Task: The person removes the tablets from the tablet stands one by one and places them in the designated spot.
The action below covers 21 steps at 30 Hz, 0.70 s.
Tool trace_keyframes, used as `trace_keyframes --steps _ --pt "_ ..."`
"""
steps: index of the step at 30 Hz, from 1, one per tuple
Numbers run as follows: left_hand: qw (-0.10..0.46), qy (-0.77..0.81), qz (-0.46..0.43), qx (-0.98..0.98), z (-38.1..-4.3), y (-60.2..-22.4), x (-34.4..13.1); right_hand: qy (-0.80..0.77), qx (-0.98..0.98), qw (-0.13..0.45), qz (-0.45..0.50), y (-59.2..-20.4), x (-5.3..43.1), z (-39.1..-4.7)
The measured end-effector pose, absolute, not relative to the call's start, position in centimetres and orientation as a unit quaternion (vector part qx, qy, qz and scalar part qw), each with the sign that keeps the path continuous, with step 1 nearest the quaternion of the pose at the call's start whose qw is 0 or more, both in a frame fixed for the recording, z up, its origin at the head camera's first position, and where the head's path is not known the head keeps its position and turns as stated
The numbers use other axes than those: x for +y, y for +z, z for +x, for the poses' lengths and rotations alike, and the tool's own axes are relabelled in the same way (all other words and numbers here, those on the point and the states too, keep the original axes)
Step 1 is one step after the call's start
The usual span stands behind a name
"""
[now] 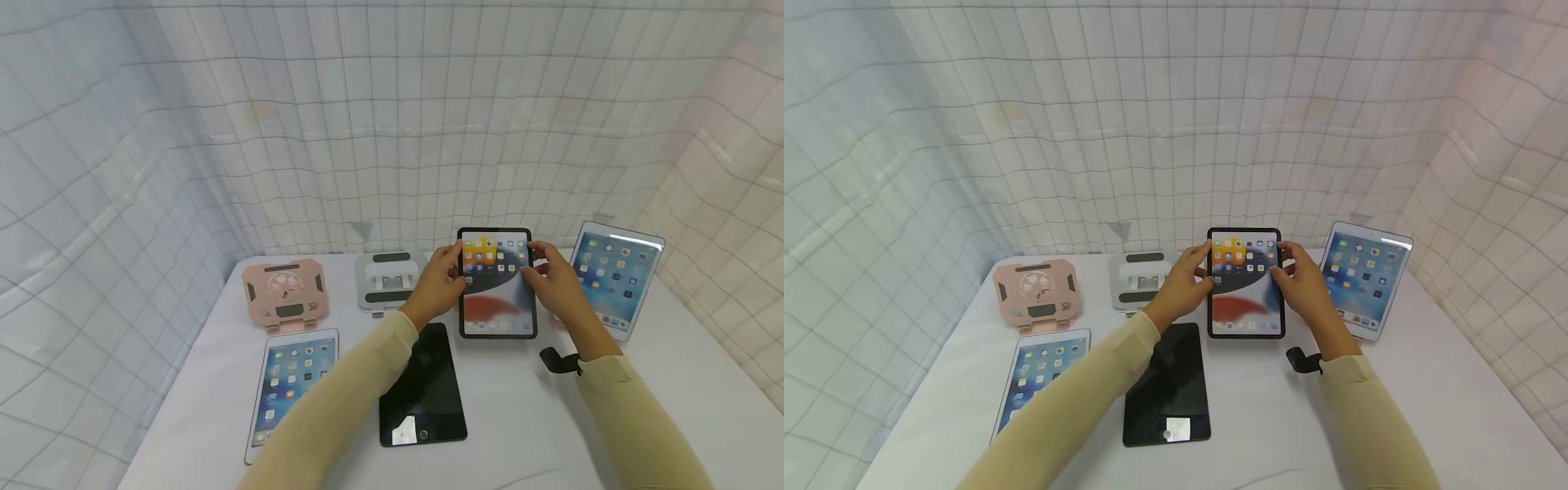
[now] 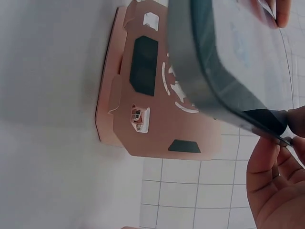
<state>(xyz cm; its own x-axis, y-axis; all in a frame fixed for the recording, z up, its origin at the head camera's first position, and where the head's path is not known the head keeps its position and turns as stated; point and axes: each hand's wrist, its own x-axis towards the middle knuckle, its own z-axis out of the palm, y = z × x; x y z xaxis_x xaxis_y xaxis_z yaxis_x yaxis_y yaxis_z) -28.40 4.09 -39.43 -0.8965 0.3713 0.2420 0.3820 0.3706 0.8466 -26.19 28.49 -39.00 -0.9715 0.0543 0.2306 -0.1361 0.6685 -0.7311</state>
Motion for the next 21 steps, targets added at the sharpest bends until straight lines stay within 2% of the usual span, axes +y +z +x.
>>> trace_keyframes --steps 21 --pt "-0.045 -0.528 -0.177 -0.829 -22.7 -41.0 4.9 0.393 -0.918 0.043 0.037 -40.7 29.8 -21.3"
